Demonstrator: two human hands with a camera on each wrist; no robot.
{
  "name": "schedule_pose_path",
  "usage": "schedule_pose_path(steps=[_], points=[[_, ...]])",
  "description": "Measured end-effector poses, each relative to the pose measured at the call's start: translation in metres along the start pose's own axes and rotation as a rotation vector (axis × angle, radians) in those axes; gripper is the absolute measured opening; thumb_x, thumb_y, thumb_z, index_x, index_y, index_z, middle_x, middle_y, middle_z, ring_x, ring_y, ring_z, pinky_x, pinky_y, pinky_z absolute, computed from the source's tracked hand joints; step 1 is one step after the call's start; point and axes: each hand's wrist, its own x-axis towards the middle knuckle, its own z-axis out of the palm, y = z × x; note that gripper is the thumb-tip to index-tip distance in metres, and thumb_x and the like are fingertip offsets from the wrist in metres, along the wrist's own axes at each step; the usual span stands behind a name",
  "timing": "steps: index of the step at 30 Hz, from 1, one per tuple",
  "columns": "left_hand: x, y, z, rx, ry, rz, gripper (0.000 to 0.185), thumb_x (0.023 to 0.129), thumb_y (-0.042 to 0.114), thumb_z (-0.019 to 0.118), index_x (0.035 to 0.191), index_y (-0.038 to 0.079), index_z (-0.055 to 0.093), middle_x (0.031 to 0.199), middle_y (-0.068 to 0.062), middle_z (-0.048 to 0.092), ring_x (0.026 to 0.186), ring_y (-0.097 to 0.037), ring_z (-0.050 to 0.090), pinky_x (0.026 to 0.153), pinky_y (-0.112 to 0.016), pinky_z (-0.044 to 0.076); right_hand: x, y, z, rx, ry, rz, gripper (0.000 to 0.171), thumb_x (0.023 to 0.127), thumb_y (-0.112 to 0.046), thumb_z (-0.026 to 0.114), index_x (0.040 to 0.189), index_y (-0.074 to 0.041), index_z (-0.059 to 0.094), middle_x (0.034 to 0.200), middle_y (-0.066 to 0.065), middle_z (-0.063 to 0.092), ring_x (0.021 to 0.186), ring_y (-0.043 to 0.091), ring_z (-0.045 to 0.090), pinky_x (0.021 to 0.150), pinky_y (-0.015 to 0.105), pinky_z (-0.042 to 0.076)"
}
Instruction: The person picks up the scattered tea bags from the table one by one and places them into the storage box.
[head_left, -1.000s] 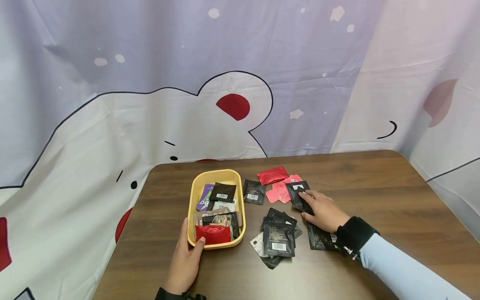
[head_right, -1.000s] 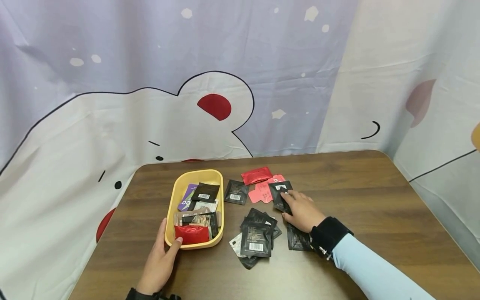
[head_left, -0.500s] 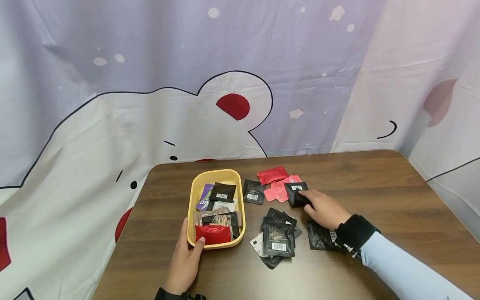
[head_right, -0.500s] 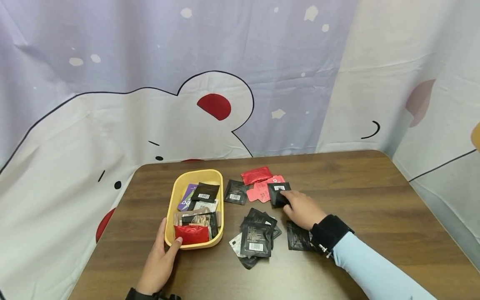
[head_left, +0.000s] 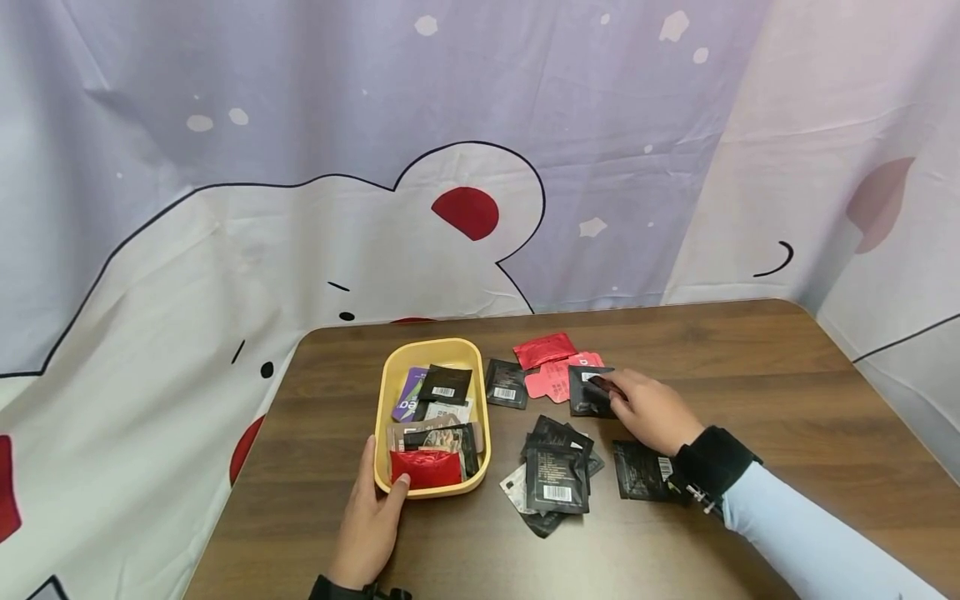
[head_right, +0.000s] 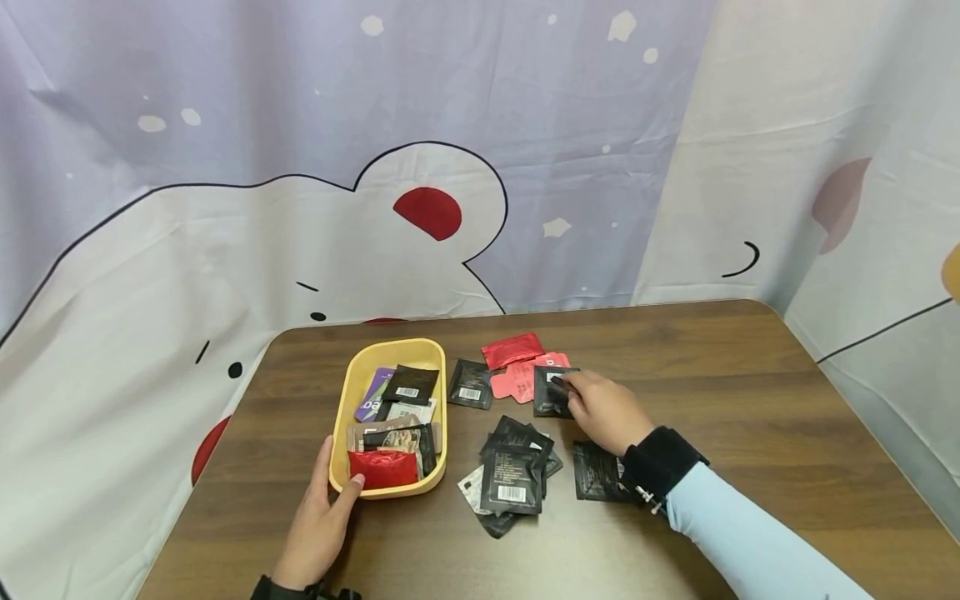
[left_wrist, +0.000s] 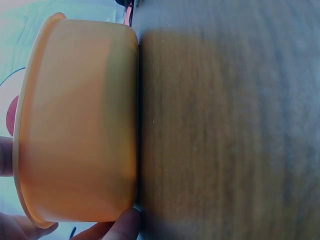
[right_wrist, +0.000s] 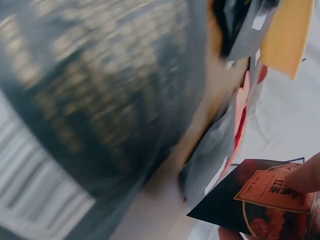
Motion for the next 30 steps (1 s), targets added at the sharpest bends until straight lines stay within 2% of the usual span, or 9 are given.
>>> schedule_pose_path(steps=[7, 11, 16, 23, 26, 30], points=[[0.0, -0.001, -0.001, 0.007, 0.01, -0.011, 0.086, 0.102, 0.036, 0.055, 0.164, 0.022, -0.003, 0.169, -0.019, 0.014, 0.154, -0.044, 0.021, 0.119, -0.065, 0.022, 0.017, -0.028, 0.002, 0.033, -0.004, -0.04, 0.028, 0.096, -0.013, 0.061, 0.122, -0.003, 0.066, 0.106, 0.01, 0.069, 0.084, 0.02, 0.06, 0.075, 0.039, 0.052], [0.0, -0.001, 0.001, -0.003, 0.015, -0.013, 0.085, 0.102, 0.034, 0.055, 0.164, 0.023, -0.001, 0.169, -0.019, 0.015, 0.154, -0.043, 0.022, 0.119, -0.064, 0.023, 0.03, -0.05, 0.006, 0.069, 0.018, -0.106, 0.031, 0.096, -0.013, 0.061, 0.125, -0.005, 0.066, 0.112, 0.01, 0.071, 0.094, 0.022, 0.065, 0.083, 0.042, 0.056], [0.0, -0.001, 0.001, -0.011, 0.014, -0.004, 0.085, 0.102, 0.034, 0.056, 0.164, 0.022, -0.001, 0.169, -0.02, 0.016, 0.153, -0.044, 0.024, 0.118, -0.064, 0.024, 0.045, -0.086, 0.008, 0.149, 0.032, -0.193, 0.031, 0.097, -0.012, 0.06, 0.127, -0.008, 0.066, 0.116, 0.007, 0.071, 0.093, 0.017, 0.065, 0.085, 0.04, 0.057], [-0.002, -0.001, 0.001, -0.014, 0.016, 0.004, 0.085, 0.102, 0.034, 0.056, 0.164, 0.023, -0.001, 0.169, -0.02, 0.017, 0.153, -0.044, 0.024, 0.119, -0.065, 0.023, 0.066, -0.139, 0.014, 0.227, -0.038, -0.29, 0.032, 0.101, -0.015, 0.055, 0.131, -0.013, 0.065, 0.118, 0.002, 0.069, 0.101, 0.012, 0.064, 0.092, 0.035, 0.057], [-0.002, -0.002, 0.001, -0.013, 0.015, 0.018, 0.085, 0.102, 0.035, 0.056, 0.164, 0.024, 0.0, 0.169, -0.02, 0.017, 0.153, -0.044, 0.024, 0.119, -0.066, 0.022, 0.073, -0.157, 0.017, 0.215, -0.05, -0.347, 0.032, 0.101, -0.016, 0.054, 0.131, -0.012, 0.064, 0.118, 0.002, 0.068, 0.103, 0.013, 0.065, 0.094, 0.036, 0.057], [-0.002, -0.004, 0.002, -0.017, 0.02, 0.037, 0.084, 0.102, 0.034, 0.056, 0.165, 0.023, 0.001, 0.169, -0.019, 0.018, 0.153, -0.043, 0.025, 0.12, -0.066, 0.022, 0.08, -0.177, 0.022, 0.195, -0.081, -0.404, 0.032, 0.102, -0.017, 0.052, 0.132, -0.012, 0.063, 0.116, 0.002, 0.068, 0.097, 0.012, 0.064, 0.09, 0.034, 0.057]])
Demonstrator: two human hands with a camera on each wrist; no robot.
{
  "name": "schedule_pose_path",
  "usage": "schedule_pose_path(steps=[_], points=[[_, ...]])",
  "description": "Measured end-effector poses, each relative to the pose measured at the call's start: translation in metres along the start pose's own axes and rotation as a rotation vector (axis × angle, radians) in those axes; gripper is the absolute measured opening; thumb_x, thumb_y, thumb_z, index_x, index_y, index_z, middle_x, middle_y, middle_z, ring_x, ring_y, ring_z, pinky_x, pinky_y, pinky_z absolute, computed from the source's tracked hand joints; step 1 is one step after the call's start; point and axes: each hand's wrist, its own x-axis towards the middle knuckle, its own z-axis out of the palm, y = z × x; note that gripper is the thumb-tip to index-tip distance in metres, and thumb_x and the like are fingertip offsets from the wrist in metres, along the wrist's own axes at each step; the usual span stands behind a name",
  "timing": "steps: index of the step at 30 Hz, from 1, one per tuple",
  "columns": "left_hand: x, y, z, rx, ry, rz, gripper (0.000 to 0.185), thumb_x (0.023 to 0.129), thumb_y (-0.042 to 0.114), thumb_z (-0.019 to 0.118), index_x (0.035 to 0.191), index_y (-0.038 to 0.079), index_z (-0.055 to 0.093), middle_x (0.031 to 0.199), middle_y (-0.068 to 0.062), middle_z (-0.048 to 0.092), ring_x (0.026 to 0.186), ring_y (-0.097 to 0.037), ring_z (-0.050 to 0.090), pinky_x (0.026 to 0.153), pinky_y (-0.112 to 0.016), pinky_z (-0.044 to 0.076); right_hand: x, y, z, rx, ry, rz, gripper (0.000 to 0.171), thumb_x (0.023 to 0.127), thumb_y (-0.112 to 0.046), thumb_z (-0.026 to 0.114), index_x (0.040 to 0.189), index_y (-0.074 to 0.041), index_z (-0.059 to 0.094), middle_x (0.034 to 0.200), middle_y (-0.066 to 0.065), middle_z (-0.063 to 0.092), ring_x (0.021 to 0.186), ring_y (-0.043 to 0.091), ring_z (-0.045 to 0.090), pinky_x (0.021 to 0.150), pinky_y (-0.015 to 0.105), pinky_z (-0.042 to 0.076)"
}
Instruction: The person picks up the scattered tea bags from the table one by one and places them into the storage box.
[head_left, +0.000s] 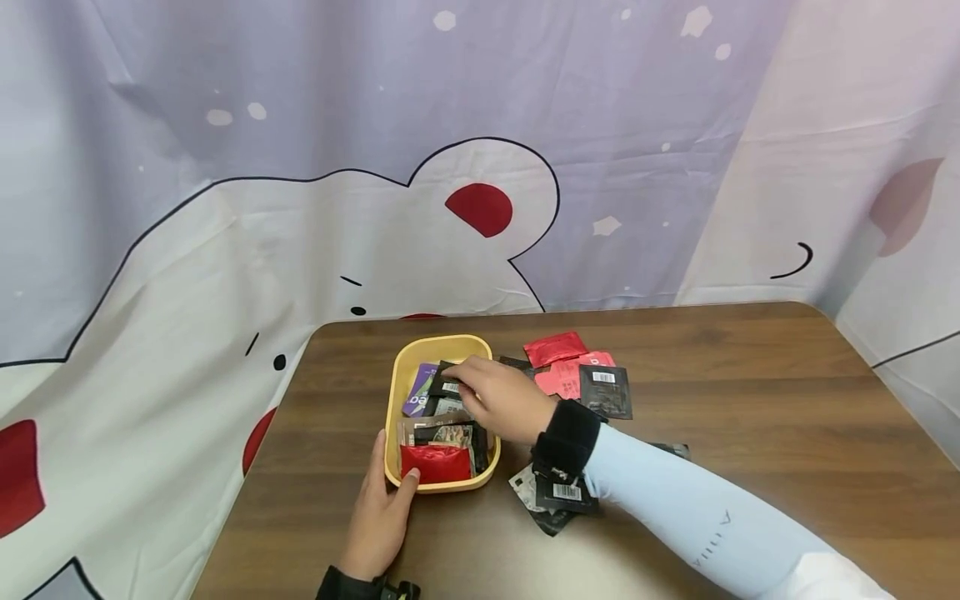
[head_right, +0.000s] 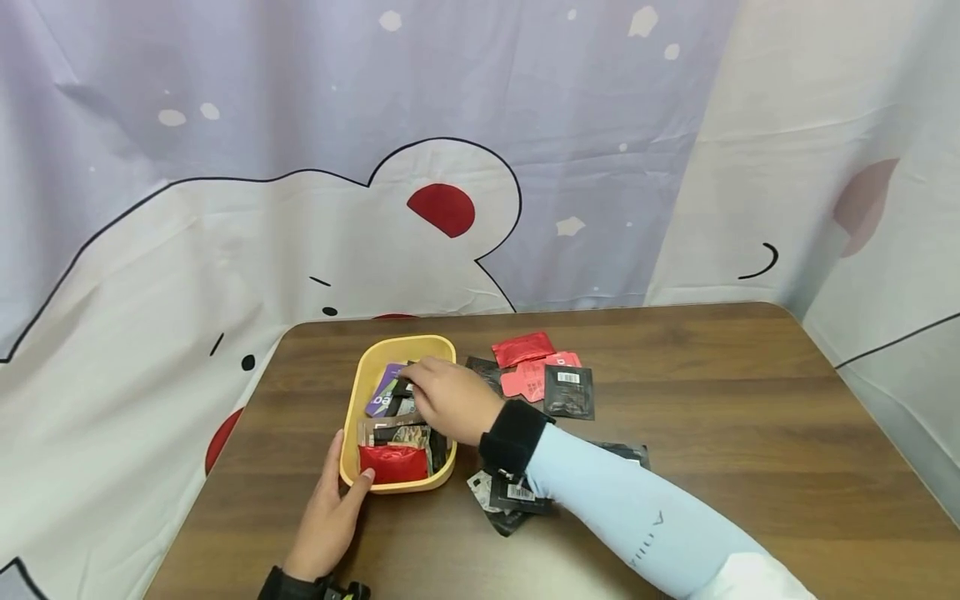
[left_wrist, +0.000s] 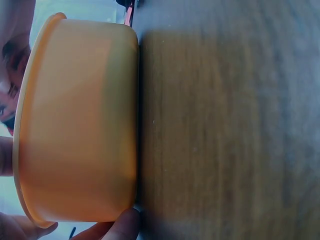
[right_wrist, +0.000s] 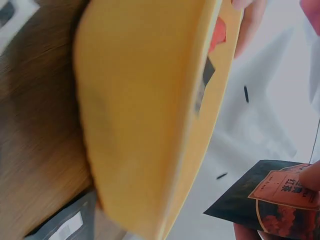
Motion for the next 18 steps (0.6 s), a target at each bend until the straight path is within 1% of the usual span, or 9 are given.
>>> schedule_pose_path(steps=[4, 8, 13, 14, 16, 18], points=[[0.0, 0.0, 0.0, -0.011, 0.002, 0.019, 0.084, 0.102, 0.034, 0.056, 0.165, 0.022, 0.002, 0.168, -0.019, 0.018, 0.153, -0.042, 0.025, 0.12, -0.065, 0.022, 0.009, -0.008, 0.007, -0.023, -0.027, -0.004, 0.034, 0.103, -0.02, 0.052, 0.134, -0.013, 0.063, 0.113, 0.001, 0.067, 0.093, 0.01, 0.062, 0.088, 0.031, 0.058], [0.0, 0.0, 0.0, -0.016, 0.005, 0.037, 0.083, 0.102, 0.033, 0.056, 0.165, 0.02, 0.002, 0.168, -0.021, 0.02, 0.152, -0.043, 0.027, 0.119, -0.065, 0.023, 0.014, -0.013, 0.011, -0.039, -0.017, -0.022, 0.032, 0.103, -0.021, 0.053, 0.133, -0.014, 0.063, 0.11, 0.0, 0.066, 0.093, 0.01, 0.062, 0.088, 0.031, 0.058], [0.0, 0.0, -0.001, -0.013, 0.006, 0.046, 0.083, 0.102, 0.03, 0.056, 0.165, 0.019, 0.002, 0.168, -0.021, 0.019, 0.153, -0.042, 0.026, 0.12, -0.064, 0.022, 0.019, -0.015, 0.013, -0.038, -0.007, -0.046, 0.032, 0.103, -0.021, 0.053, 0.133, -0.013, 0.062, 0.109, 0.001, 0.066, 0.095, 0.013, 0.064, 0.092, 0.032, 0.057], [0.0, 0.0, -0.001, -0.011, 0.005, 0.046, 0.083, 0.102, 0.03, 0.056, 0.165, 0.019, 0.002, 0.168, -0.022, 0.019, 0.153, -0.042, 0.026, 0.12, -0.064, 0.022, 0.019, -0.015, 0.013, -0.04, -0.017, -0.044, 0.035, 0.103, -0.023, 0.054, 0.136, -0.014, 0.06, 0.113, 0.002, 0.066, 0.1, 0.015, 0.065, 0.096, 0.034, 0.056], [-0.001, 0.0, -0.001, -0.009, 0.002, 0.046, 0.083, 0.102, 0.03, 0.056, 0.165, 0.019, 0.002, 0.168, -0.022, 0.019, 0.153, -0.043, 0.025, 0.12, -0.065, 0.021, 0.018, -0.014, 0.015, -0.053, -0.046, -0.042, 0.05, 0.101, -0.034, 0.058, 0.147, -0.015, 0.051, 0.129, 0.005, 0.063, 0.116, 0.019, 0.062, 0.106, 0.038, 0.051], [-0.001, 0.0, -0.001, -0.007, 0.002, 0.048, 0.082, 0.102, 0.03, 0.056, 0.165, 0.019, 0.003, 0.168, -0.022, 0.019, 0.153, -0.043, 0.026, 0.12, -0.066, 0.021, 0.017, -0.013, 0.016, -0.059, -0.091, -0.04, 0.073, 0.096, -0.048, 0.063, 0.157, -0.018, 0.037, 0.149, 0.009, 0.052, 0.137, 0.024, 0.052, 0.116, 0.045, 0.042]])
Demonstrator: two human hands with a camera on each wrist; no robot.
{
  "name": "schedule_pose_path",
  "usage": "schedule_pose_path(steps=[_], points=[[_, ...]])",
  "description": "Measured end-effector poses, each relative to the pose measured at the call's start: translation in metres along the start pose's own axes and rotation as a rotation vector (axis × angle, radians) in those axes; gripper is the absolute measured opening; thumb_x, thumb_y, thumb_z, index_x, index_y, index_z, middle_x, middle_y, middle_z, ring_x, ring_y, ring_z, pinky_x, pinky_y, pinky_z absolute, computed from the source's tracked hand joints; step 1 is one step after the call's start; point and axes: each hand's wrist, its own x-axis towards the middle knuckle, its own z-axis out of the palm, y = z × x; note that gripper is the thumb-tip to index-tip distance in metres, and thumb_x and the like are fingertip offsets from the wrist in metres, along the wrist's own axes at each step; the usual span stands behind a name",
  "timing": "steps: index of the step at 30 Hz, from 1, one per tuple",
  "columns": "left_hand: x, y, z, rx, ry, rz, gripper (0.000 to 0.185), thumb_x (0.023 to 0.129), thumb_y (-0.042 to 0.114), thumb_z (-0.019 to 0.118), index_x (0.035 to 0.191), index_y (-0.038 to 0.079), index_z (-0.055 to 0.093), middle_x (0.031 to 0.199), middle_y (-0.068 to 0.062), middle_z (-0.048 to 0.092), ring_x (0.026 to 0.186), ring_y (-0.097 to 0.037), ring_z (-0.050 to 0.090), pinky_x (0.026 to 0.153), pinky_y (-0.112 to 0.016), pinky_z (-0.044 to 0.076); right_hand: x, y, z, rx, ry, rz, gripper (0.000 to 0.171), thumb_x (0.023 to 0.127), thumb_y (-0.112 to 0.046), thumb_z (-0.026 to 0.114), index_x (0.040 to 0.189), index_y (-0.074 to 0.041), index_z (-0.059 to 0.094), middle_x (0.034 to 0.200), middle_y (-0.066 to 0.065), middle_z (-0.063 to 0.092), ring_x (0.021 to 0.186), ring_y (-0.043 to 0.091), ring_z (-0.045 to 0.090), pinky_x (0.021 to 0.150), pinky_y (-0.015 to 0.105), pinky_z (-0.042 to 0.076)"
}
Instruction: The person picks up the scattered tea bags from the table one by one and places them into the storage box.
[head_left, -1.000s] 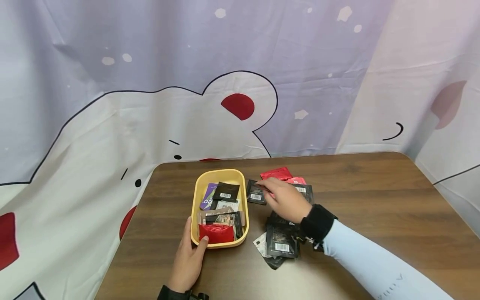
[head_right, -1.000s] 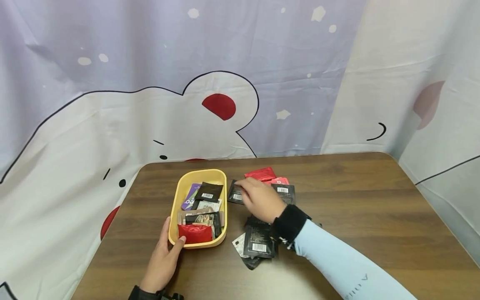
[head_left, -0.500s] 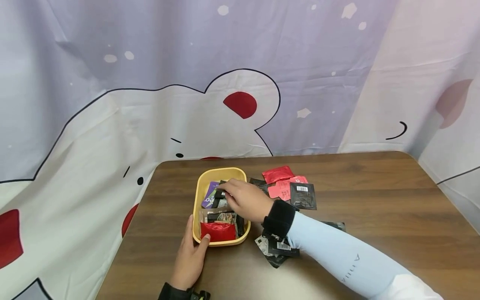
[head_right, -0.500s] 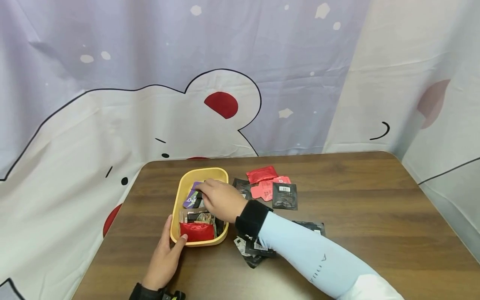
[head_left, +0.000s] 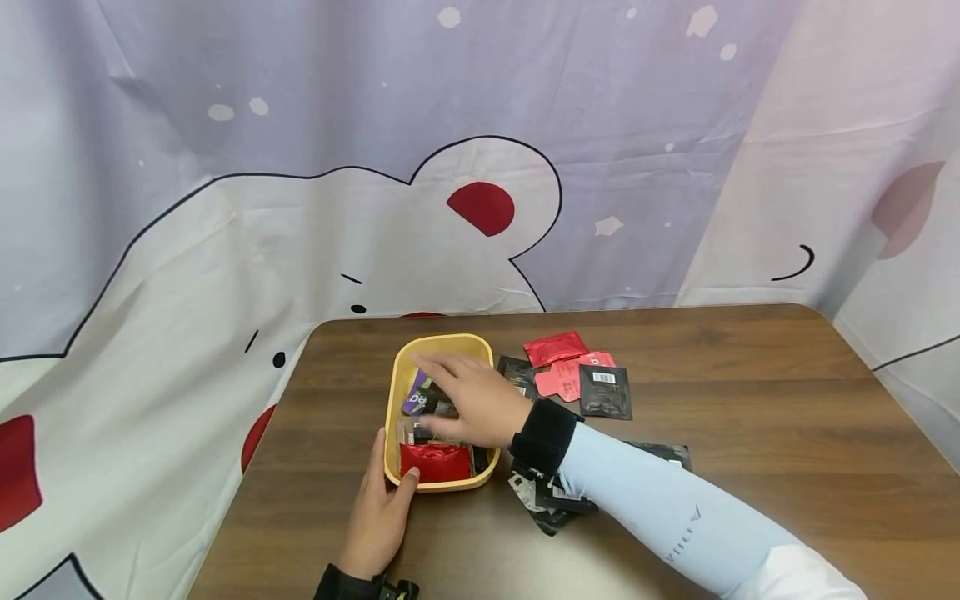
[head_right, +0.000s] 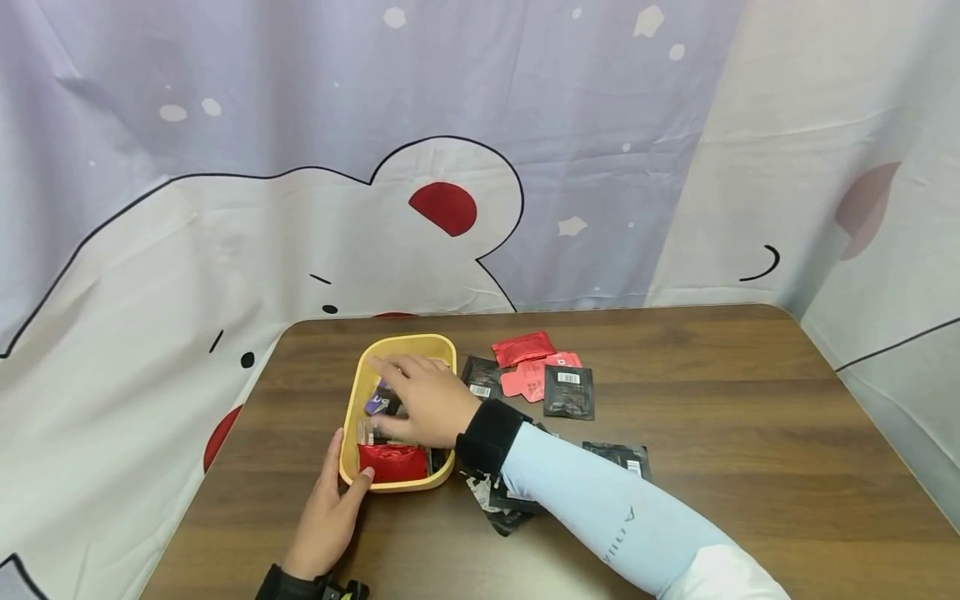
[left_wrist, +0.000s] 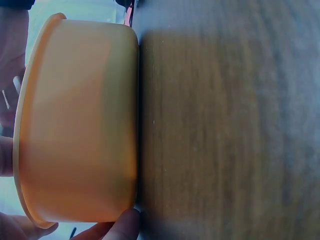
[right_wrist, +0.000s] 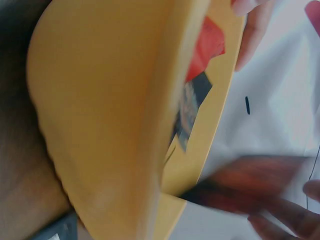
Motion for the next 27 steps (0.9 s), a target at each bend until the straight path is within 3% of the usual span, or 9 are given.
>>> schedule_pose_path(steps=[3, 6, 17, 27], points=[[0.0, 0.0, 0.0, -0.001, 0.002, 0.012, 0.082, 0.102, 0.03, 0.056, 0.164, 0.019, 0.004, 0.167, -0.021, 0.02, 0.153, -0.042, 0.026, 0.119, -0.066, 0.021, -0.002, 0.001, 0.002, -0.003, -0.063, 0.005, 0.1, 0.087, -0.064, 0.066, 0.164, -0.023, 0.017, 0.166, 0.01, 0.029, 0.155, 0.028, 0.028, 0.124, 0.056, 0.027], [0.0, 0.0, 0.0, -0.005, 0.001, 0.018, 0.082, 0.102, 0.029, 0.056, 0.164, 0.019, 0.004, 0.167, -0.02, 0.021, 0.153, -0.042, 0.026, 0.119, -0.066, 0.021, -0.005, 0.0, 0.001, 0.011, -0.094, 0.026, 0.102, 0.086, -0.068, 0.065, 0.164, -0.026, 0.014, 0.17, 0.01, 0.021, 0.158, 0.027, 0.019, 0.125, 0.059, 0.022], [0.0, 0.002, 0.0, 0.006, -0.003, -0.007, 0.082, 0.102, 0.029, 0.056, 0.164, 0.02, 0.004, 0.168, -0.021, 0.019, 0.153, -0.044, 0.026, 0.118, -0.067, 0.022, -0.012, 0.004, -0.001, 0.029, -0.124, 0.06, 0.096, 0.088, -0.068, 0.061, 0.163, -0.027, 0.018, 0.171, 0.004, 0.016, 0.159, 0.025, 0.016, 0.127, 0.055, 0.016], [0.0, 0.003, 0.0, 0.005, -0.003, -0.035, 0.083, 0.102, 0.029, 0.055, 0.165, 0.02, 0.002, 0.169, -0.019, 0.015, 0.154, -0.042, 0.022, 0.12, -0.064, 0.021, -0.038, 0.027, -0.004, 0.043, -0.097, 0.097, 0.091, 0.091, -0.065, 0.06, 0.163, -0.022, 0.023, 0.166, 0.008, 0.03, 0.157, 0.028, 0.021, 0.127, 0.054, 0.016]])
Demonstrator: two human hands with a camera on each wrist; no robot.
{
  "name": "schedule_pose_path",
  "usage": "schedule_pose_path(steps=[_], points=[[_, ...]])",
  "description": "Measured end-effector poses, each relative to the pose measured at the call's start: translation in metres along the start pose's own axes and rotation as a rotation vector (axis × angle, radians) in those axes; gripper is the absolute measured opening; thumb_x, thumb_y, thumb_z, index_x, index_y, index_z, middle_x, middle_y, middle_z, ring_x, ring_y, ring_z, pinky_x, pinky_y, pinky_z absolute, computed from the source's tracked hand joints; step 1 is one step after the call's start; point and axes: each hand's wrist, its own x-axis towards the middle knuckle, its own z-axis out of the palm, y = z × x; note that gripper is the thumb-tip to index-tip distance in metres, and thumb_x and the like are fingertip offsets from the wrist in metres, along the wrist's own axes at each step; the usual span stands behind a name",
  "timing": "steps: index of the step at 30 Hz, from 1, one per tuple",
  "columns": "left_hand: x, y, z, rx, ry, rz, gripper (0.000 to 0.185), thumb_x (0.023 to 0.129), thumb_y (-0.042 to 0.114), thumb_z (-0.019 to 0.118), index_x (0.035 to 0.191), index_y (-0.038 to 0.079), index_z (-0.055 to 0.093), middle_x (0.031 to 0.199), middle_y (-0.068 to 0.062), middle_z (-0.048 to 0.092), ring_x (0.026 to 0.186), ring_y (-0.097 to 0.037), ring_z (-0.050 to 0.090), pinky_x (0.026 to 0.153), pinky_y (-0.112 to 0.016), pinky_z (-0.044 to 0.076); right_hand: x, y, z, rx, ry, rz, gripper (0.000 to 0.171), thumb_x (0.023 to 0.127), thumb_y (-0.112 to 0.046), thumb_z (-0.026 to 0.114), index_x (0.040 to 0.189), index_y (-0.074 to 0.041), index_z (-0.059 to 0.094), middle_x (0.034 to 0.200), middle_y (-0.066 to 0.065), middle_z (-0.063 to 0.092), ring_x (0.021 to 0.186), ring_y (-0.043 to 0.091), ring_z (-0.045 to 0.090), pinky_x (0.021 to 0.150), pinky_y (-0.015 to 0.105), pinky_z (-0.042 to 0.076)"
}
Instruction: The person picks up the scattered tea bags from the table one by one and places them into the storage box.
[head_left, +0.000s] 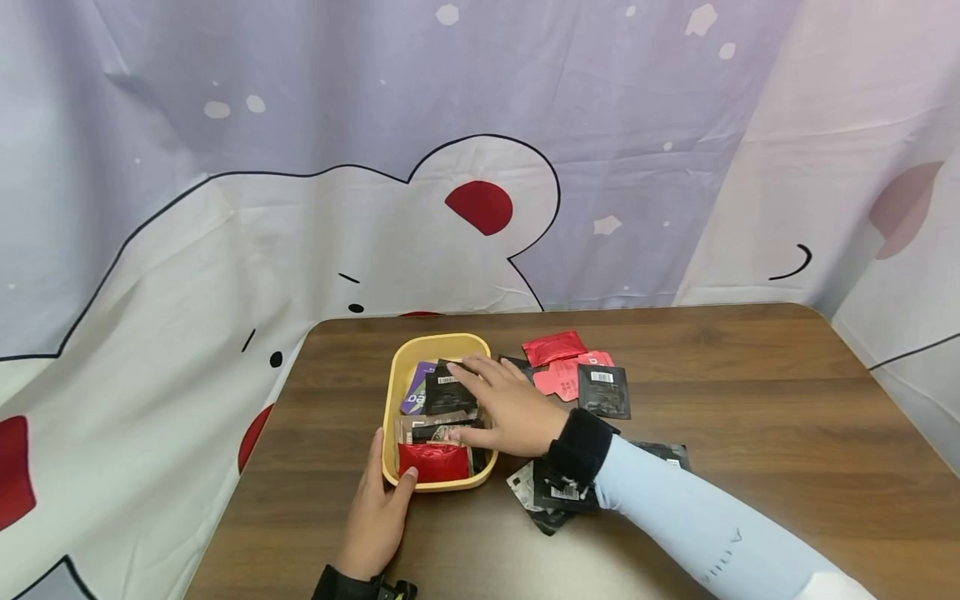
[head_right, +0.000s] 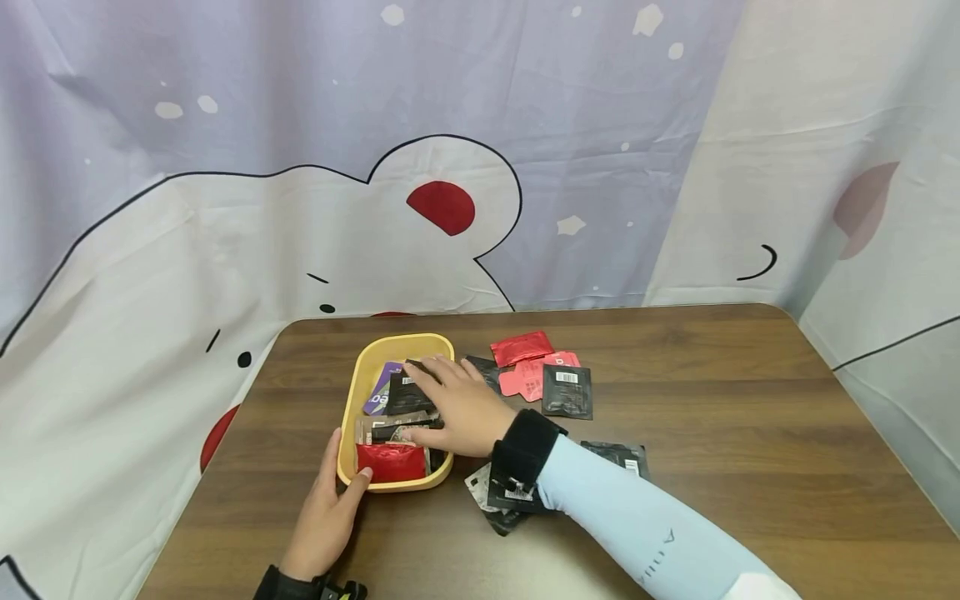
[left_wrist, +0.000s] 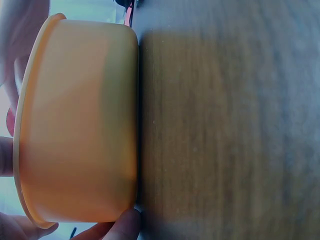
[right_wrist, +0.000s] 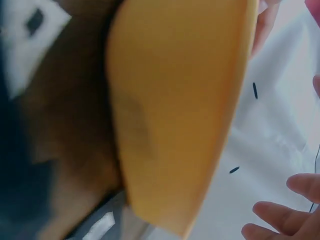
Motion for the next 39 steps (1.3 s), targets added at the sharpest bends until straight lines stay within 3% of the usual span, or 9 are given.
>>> schedule_pose_path(steps=[11, 21, 25, 29, 39], points=[[0.001, -0.001, -0.001, 0.004, -0.009, -0.019, 0.084, 0.102, 0.03, 0.055, 0.164, 0.022, -0.001, 0.17, -0.018, 0.014, 0.155, -0.042, 0.021, 0.121, -0.063, 0.021, -0.066, 0.043, 0.0, 0.025, 0.059, 0.09, 0.087, 0.091, -0.057, 0.066, 0.159, -0.017, 0.033, 0.162, 0.013, 0.036, 0.152, 0.037, 0.031, 0.122, 0.062, 0.025], [0.002, 0.002, -0.004, 0.033, -0.018, -0.053, 0.085, 0.102, 0.035, 0.054, 0.164, 0.024, -0.003, 0.17, -0.019, 0.013, 0.154, -0.044, 0.02, 0.12, -0.064, 0.021, -0.118, 0.048, 0.013, -0.021, 0.006, 0.079, 0.083, 0.088, -0.055, 0.071, 0.157, -0.02, 0.039, 0.157, 0.013, 0.044, 0.145, 0.035, 0.043, 0.117, 0.061, 0.033], [0.002, 0.002, -0.004, 0.021, -0.02, -0.047, 0.085, 0.102, 0.033, 0.054, 0.164, 0.023, -0.003, 0.17, -0.018, 0.012, 0.155, -0.043, 0.019, 0.121, -0.064, 0.02, -0.129, 0.046, 0.018, -0.026, -0.023, 0.077, 0.083, 0.088, -0.059, 0.07, 0.155, -0.019, 0.042, 0.154, 0.012, 0.047, 0.141, 0.034, 0.047, 0.113, 0.059, 0.04], [0.002, 0.002, -0.005, 0.017, -0.02, -0.037, 0.085, 0.103, 0.032, 0.054, 0.164, 0.023, -0.003, 0.17, -0.017, 0.011, 0.155, -0.042, 0.018, 0.122, -0.063, 0.02, -0.134, 0.043, 0.021, -0.021, -0.071, 0.088, 0.085, 0.086, -0.064, 0.068, 0.155, -0.021, 0.042, 0.155, 0.012, 0.047, 0.142, 0.038, 0.045, 0.114, 0.061, 0.038], [0.002, 0.001, -0.003, 0.019, -0.027, -0.042, 0.085, 0.103, 0.032, 0.054, 0.164, 0.023, -0.004, 0.171, -0.017, 0.011, 0.155, -0.042, 0.019, 0.121, -0.063, 0.021, -0.137, 0.042, 0.022, -0.002, -0.125, 0.127, 0.079, 0.087, -0.055, 0.072, 0.154, -0.023, 0.045, 0.156, 0.007, 0.046, 0.144, 0.034, 0.045, 0.116, 0.058, 0.038]])
